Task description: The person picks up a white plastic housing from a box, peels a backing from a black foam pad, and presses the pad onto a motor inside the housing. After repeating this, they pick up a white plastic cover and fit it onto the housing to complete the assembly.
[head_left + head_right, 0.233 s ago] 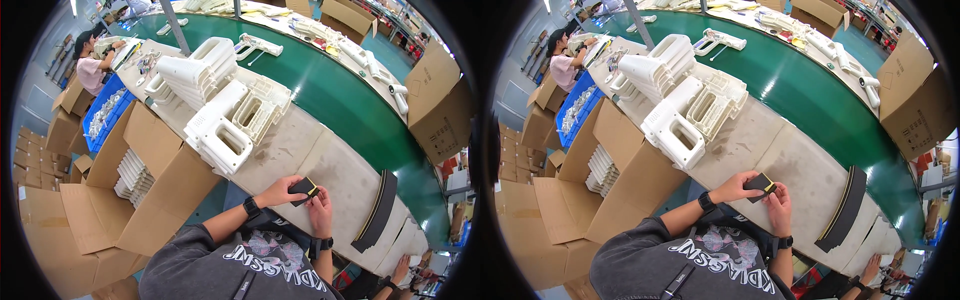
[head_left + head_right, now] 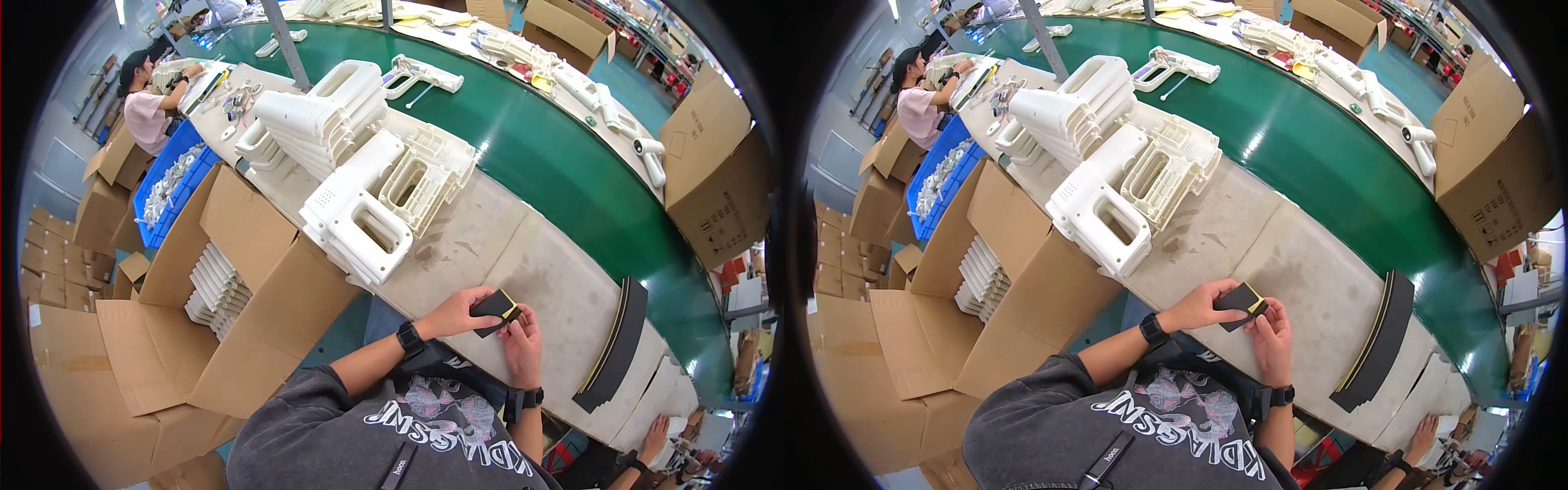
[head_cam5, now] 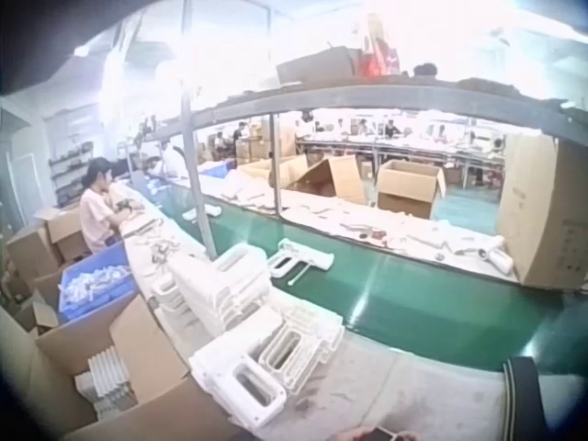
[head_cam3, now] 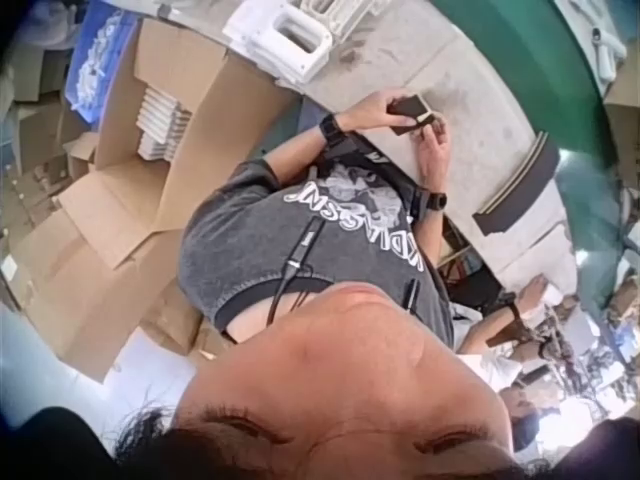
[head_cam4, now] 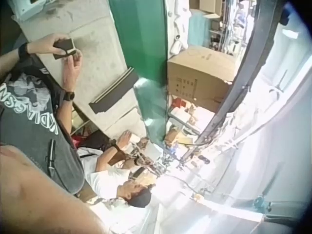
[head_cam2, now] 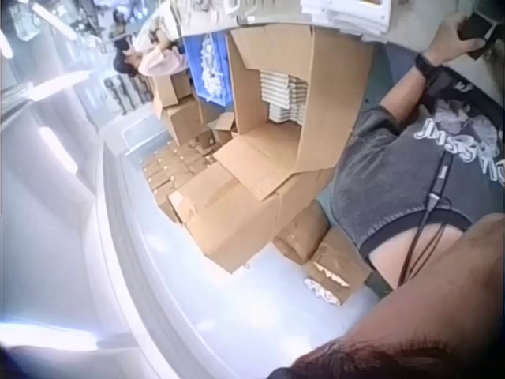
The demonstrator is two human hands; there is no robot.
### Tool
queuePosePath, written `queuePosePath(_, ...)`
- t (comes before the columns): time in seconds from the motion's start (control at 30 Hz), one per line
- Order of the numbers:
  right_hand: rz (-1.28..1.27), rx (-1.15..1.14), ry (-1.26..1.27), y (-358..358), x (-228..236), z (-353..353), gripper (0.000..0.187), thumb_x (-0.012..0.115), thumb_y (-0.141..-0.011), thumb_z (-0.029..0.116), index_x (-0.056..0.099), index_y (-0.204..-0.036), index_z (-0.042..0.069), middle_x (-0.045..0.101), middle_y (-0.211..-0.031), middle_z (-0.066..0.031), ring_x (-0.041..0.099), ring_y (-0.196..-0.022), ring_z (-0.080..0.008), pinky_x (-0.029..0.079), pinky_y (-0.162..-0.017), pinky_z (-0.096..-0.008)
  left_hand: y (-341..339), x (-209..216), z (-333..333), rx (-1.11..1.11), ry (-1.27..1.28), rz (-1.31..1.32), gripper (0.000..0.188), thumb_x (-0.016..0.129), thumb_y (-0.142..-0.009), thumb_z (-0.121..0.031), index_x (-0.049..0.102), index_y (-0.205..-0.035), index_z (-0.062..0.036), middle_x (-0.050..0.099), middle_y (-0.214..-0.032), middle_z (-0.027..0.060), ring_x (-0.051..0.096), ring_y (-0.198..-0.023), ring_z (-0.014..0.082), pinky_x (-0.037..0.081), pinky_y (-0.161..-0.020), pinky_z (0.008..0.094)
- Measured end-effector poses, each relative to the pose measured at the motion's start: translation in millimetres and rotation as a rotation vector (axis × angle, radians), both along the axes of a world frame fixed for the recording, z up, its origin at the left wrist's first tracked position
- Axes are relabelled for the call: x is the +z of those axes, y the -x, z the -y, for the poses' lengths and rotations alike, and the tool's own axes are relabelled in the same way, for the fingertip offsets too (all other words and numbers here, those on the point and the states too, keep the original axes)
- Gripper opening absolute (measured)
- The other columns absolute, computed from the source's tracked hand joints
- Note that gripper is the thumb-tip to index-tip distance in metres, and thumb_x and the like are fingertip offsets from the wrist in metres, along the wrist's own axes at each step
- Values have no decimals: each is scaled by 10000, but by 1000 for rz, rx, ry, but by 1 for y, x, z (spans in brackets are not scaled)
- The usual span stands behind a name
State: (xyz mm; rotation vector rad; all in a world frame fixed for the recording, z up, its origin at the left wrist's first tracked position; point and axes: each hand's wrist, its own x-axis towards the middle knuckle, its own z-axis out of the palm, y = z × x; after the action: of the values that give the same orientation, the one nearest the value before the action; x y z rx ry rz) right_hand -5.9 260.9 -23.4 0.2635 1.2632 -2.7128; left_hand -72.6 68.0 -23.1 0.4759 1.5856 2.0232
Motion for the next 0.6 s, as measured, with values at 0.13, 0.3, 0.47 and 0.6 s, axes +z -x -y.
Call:
queuePosePath(0.13, -5, -2, 3, 0, 0, 0, 355, 573, -954, 2, 484, -1298, 17, 593, -1072, -66, 585, -866, -152, 492, -807, -317, 0, 2, 0, 2, -1, -7, 365, 743, -879, -123, 577, -1179, 0, 663, -984, 24, 603, -900, 74, 497, -790, 247)
queuePosePath(0.3, -4, 4, 1, -1, -2, -1, 358, 574, -954, 2, 483, -1299, 18, 593, -1079, -68, 584, -868, -154, 493, -809, -320, -1, 3, 1, -4, -12, 6, 372, 741, -879, -120, 575, -1188, 3, 665, -992, 28, 604, -907, 75, 499, -799, 249)
queuePosePath(0.47, -8, 3, 5, 0, -2, 0, 362, 574, -954, 4, 481, -1304, 18, 595, -1086, -71, 586, -873, -159, 494, -812, -323, 0, 5, 1, -4, -9, 14, 373, 738, -884, -114, 575, -1197, 8, 668, -1011, 31, 604, -920, 78, 500, -813, 250)
queuePosePath(0.6, -1, 1, -17, 1, -3, 0, 396, 582, -947, 22, 458, -1322, 12, 590, -1097, -84, 576, -857, -167, 487, -790, -316, 1, 2, 1, -4, -25, 18, 370, 736, -887, -113, 575, -1198, 8, 668, -1015, 31, 605, -925, 79, 500, -817, 250)
